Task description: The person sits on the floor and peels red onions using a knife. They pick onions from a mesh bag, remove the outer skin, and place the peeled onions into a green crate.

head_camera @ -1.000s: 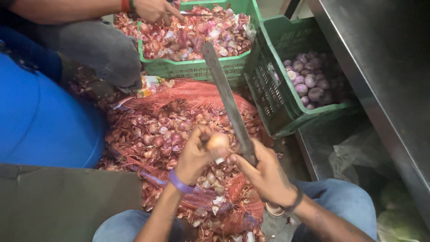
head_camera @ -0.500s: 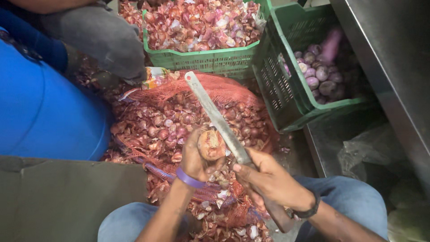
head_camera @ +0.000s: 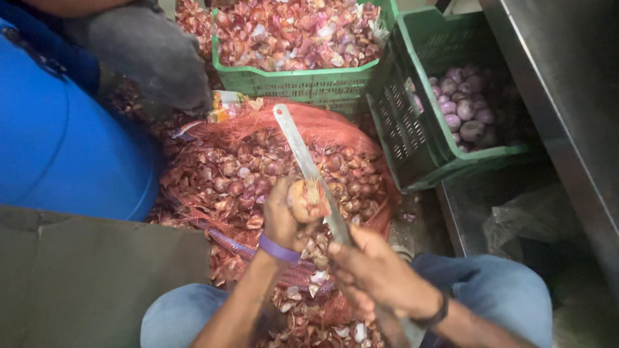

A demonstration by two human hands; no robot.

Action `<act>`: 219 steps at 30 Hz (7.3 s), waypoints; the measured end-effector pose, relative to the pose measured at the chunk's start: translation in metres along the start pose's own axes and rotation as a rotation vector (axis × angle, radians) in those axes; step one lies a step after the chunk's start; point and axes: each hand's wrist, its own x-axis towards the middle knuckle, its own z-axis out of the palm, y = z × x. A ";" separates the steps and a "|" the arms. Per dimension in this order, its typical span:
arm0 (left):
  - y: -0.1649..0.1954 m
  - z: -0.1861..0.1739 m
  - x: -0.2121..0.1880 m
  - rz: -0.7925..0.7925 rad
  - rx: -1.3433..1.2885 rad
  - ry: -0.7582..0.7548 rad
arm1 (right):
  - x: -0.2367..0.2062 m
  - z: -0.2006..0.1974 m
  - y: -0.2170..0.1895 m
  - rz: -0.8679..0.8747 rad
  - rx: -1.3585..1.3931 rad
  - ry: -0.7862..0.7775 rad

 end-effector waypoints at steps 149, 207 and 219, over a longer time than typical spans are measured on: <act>0.000 0.004 -0.030 0.134 0.783 -0.119 | 0.007 -0.055 -0.021 -0.557 -1.489 0.407; -0.005 0.007 -0.025 -0.040 0.032 -0.150 | 0.012 -0.055 -0.010 -0.631 -1.199 0.466; -0.013 0.005 -0.028 -0.114 -0.074 -0.214 | 0.029 -0.057 -0.013 -0.738 -1.265 0.522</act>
